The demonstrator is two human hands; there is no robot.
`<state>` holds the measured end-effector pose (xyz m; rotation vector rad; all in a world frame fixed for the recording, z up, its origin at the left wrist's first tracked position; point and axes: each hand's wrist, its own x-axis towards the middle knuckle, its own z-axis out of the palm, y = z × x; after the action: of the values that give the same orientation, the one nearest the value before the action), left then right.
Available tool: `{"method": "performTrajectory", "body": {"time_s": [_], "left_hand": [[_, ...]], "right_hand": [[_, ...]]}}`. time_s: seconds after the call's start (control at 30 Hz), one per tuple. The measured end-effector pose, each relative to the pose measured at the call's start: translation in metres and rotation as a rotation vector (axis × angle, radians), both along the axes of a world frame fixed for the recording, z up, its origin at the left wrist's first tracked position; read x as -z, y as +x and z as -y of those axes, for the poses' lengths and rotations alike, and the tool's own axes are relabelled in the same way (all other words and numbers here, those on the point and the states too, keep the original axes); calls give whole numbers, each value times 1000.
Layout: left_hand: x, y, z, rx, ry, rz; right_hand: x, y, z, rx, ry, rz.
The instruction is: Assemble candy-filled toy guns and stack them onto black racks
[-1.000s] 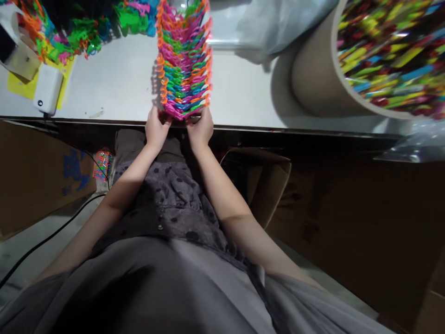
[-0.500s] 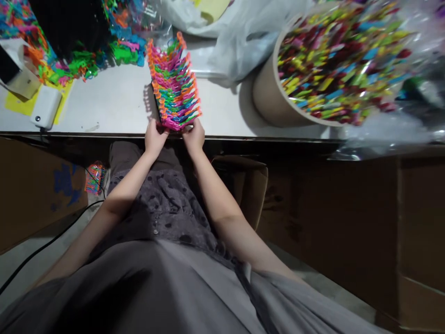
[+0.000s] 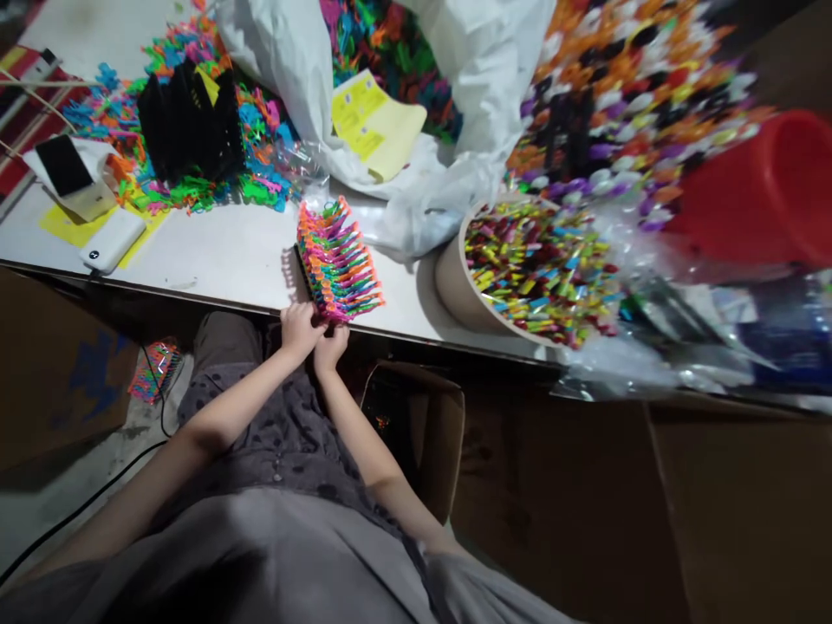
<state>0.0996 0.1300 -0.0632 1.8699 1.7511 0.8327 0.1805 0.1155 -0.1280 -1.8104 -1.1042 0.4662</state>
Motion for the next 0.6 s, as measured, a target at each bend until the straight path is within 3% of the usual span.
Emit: {"method": "performTrajectory", "body": {"time_s": [0.27,0.43,0.6], "left_hand": [[4,-4,-1,36,-13,-177],[8,0,-4,30,-24,-161],[12,2,-2,-28,-28,-107]], "right_hand": [[11,0,-5,17,-47,0],[7,0,-5,-11,-77,0],[9,2,0,-50,-6,34]]}}
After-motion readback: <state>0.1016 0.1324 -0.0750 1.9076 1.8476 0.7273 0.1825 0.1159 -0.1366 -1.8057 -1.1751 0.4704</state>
